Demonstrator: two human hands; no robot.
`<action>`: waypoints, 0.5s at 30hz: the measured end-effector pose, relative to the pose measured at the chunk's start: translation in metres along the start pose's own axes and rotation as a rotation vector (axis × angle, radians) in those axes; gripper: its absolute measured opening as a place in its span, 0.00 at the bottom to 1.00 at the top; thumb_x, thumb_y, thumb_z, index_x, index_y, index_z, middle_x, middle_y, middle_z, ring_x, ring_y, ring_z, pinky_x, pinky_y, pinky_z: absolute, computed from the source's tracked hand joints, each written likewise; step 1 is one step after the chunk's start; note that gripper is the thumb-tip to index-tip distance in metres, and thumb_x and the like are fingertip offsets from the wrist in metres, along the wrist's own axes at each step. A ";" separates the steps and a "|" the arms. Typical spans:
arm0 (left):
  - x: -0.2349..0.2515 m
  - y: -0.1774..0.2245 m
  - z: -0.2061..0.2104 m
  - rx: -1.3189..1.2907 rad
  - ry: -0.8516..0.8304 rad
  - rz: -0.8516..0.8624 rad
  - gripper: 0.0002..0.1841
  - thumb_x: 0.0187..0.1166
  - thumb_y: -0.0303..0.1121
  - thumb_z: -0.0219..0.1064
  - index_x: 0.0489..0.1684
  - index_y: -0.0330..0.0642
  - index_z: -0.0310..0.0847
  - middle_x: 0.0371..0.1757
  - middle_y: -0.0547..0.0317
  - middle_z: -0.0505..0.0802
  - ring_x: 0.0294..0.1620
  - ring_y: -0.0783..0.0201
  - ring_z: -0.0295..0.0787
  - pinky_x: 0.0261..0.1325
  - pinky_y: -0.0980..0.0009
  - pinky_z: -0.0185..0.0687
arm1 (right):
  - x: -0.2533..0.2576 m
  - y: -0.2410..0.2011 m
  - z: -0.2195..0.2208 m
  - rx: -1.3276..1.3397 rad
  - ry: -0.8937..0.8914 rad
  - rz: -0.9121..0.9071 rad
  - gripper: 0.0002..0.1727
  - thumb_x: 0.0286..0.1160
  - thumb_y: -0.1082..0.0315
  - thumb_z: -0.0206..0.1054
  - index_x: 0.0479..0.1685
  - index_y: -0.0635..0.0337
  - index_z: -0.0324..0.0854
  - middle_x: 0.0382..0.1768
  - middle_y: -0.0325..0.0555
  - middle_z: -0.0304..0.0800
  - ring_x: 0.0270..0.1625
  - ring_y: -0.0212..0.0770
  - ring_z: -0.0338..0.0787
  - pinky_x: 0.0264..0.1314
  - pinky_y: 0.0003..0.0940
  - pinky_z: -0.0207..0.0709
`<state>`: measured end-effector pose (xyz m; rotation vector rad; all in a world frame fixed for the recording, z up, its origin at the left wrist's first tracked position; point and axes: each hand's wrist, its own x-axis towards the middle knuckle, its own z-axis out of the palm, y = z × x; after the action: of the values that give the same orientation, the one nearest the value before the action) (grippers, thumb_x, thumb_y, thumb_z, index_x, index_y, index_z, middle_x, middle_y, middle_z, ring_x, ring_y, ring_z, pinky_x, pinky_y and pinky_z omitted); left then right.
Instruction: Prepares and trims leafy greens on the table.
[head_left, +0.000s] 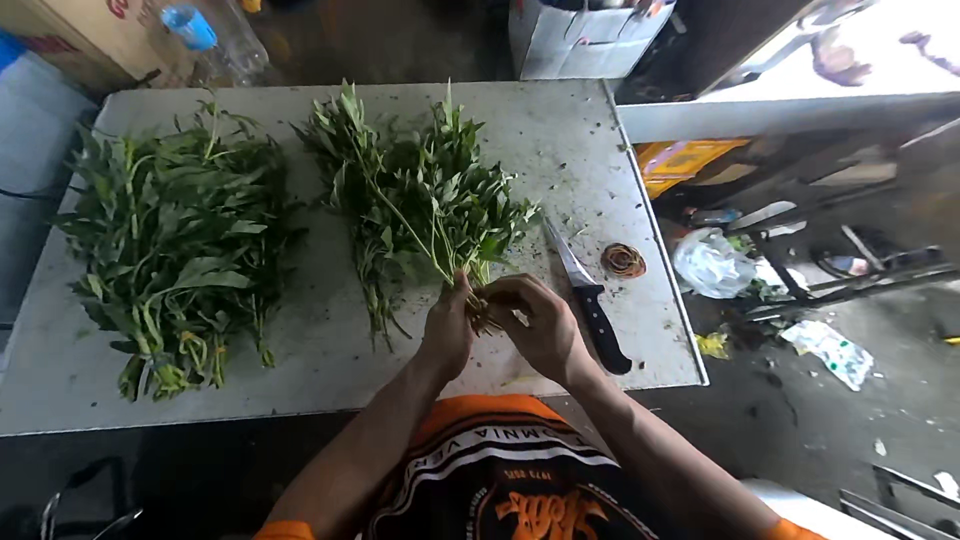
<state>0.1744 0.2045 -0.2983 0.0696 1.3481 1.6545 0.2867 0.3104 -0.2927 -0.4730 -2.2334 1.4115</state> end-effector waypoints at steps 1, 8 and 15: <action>0.000 0.002 0.001 -0.007 0.010 0.006 0.27 0.96 0.46 0.39 0.84 0.39 0.64 0.44 0.53 0.91 0.37 0.65 0.88 0.42 0.70 0.85 | -0.002 0.001 -0.004 -0.001 0.028 -0.005 0.11 0.76 0.73 0.69 0.55 0.63 0.86 0.53 0.45 0.90 0.50 0.33 0.93 0.58 0.31 0.91; 0.001 -0.007 0.010 -0.041 0.052 0.034 0.21 0.96 0.45 0.42 0.51 0.36 0.76 0.35 0.58 0.87 0.37 0.67 0.86 0.46 0.70 0.85 | -0.022 -0.024 -0.013 -0.271 -0.235 0.314 0.30 0.85 0.46 0.63 0.77 0.56 0.78 0.58 0.46 0.93 0.54 0.39 0.94 0.61 0.40 0.88; -0.009 -0.012 0.019 0.267 0.067 0.157 0.23 0.97 0.44 0.37 0.57 0.39 0.77 0.48 0.62 0.87 0.51 0.73 0.83 0.57 0.74 0.78 | -0.027 -0.016 0.000 -0.353 -0.174 0.198 0.18 0.91 0.61 0.54 0.65 0.59 0.85 0.39 0.47 0.95 0.40 0.45 0.96 0.47 0.46 0.90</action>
<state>0.1975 0.2110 -0.2958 0.2856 1.6449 1.6067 0.3085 0.2903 -0.2829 -0.7290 -2.6560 1.1871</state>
